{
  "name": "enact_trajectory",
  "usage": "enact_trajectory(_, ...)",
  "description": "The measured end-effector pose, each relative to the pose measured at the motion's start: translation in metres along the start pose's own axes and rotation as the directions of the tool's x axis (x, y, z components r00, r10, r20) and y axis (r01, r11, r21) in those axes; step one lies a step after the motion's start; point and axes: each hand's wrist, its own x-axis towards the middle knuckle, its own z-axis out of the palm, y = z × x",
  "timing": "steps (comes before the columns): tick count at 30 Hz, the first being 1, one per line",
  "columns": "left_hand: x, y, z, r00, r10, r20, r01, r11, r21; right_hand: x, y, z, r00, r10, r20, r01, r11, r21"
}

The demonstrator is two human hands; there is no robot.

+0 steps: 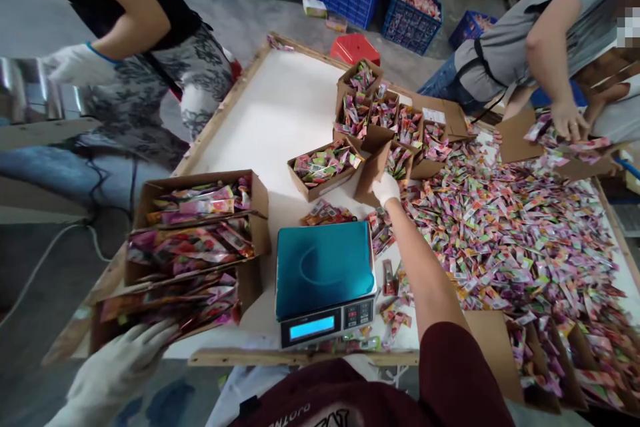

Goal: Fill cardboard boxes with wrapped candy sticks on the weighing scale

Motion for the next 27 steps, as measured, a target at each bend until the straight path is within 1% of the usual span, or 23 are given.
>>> enact_trajectory(2, 0.015, -0.003, -0.011, 0.997, 0.029, 0.068, -0.032, 0.998, 0.049, -0.021, 0.012, -0.026, 0.999, -0.008, -0.033, 0.007, 1.000, -0.018)
enact_trajectory(3, 0.022, -0.005, -0.016, 0.996, 0.048, 0.080, -0.054, 0.996, 0.075, -0.034, 0.018, -0.041, 0.999, -0.017, -0.050, 0.016, 1.000, -0.024)
enact_trajectory(5, 0.034, -0.009, -0.022, 0.995, 0.074, 0.063, -0.081, 0.990, 0.113, -0.066, 0.033, -0.071, 0.996, -0.043, -0.078, 0.040, 0.999, -0.031)
enact_trajectory(6, 0.041, -0.010, -0.024, 0.996, 0.082, 0.047, -0.087, 0.988, 0.127, -0.083, 0.042, -0.086, 0.993, -0.079, -0.091, 0.076, 0.996, -0.042)
enact_trajectory(8, 0.054, -0.009, -0.027, 0.997, 0.080, 0.006, -0.080, 0.985, 0.152, -0.121, 0.057, -0.112, 0.971, -0.215, -0.103, 0.206, 0.974, -0.097)
enact_trajectory(9, 0.060, -0.008, -0.029, 0.997, 0.081, -0.013, -0.078, 0.983, 0.164, -0.141, 0.064, -0.121, 0.946, -0.308, -0.097, 0.293, 0.945, -0.143)
enact_trajectory(10, 0.066, -0.005, -0.031, 0.996, 0.084, -0.028, -0.078, 0.981, 0.175, -0.159, 0.069, -0.127, 0.911, -0.405, -0.076, 0.385, 0.902, -0.194)
enact_trajectory(11, 0.071, -0.002, -0.033, 0.995, 0.089, -0.041, -0.080, 0.979, 0.185, -0.176, 0.071, -0.128, 0.871, -0.490, -0.043, 0.467, 0.851, -0.241)
enact_trajectory(13, 0.077, 0.009, -0.036, 0.993, 0.100, -0.060, -0.086, 0.975, 0.205, -0.202, 0.070, -0.117, 0.791, -0.610, 0.040, 0.592, 0.749, -0.298)
enact_trajectory(16, 0.069, 0.033, -0.030, 0.988, 0.102, -0.115, -0.072, 0.969, 0.237, -0.226, 0.058, -0.076, 0.686, -0.701, 0.197, 0.723, 0.626, -0.291)
enact_trajectory(18, 0.053, 0.054, -0.017, 0.977, 0.098, -0.188, -0.049, 0.967, 0.251, -0.236, 0.050, -0.047, 0.646, -0.711, 0.279, 0.763, 0.587, -0.271)
enact_trajectory(19, 0.043, 0.065, -0.009, 0.970, 0.100, -0.222, -0.041, 0.966, 0.257, -0.241, 0.047, -0.037, 0.638, -0.715, 0.286, 0.770, 0.582, -0.261)
enact_trajectory(20, 0.033, 0.076, 0.000, 0.961, 0.104, -0.257, -0.036, 0.966, 0.257, -0.247, 0.046, -0.030, 0.631, -0.729, 0.264, 0.775, 0.582, -0.246)
enact_trajectory(21, 0.023, 0.087, 0.008, 0.950, 0.110, -0.294, -0.036, 0.969, 0.246, -0.253, 0.046, -0.027, 0.620, -0.754, 0.218, 0.784, 0.582, -0.217)
enact_trajectory(23, 0.006, 0.106, 0.020, 0.922, 0.127, -0.365, -0.060, 0.980, 0.188, -0.264, 0.055, -0.030, 0.599, -0.798, 0.059, 0.798, 0.591, -0.117)
enact_trajectory(24, -0.001, 0.115, 0.023, 0.909, 0.137, -0.394, -0.088, 0.986, 0.140, -0.268, 0.062, -0.034, 0.611, -0.791, -0.039, 0.789, 0.612, -0.055)
enact_trajectory(25, -0.007, 0.124, 0.024, 0.899, 0.145, -0.414, -0.122, 0.989, 0.082, -0.271, 0.072, -0.038, 0.653, -0.746, -0.127, 0.752, 0.659, 0.002)
enact_trajectory(26, -0.011, 0.131, 0.023, 0.893, 0.150, -0.424, -0.157, 0.987, 0.020, -0.271, 0.084, -0.042, 0.725, -0.665, -0.179, 0.681, 0.731, 0.044)
enact_trajectory(27, -0.014, 0.139, 0.021, 0.892, 0.153, -0.424, -0.187, 0.982, -0.039, -0.269, 0.097, -0.043, 0.807, -0.559, -0.188, 0.579, 0.813, 0.068)
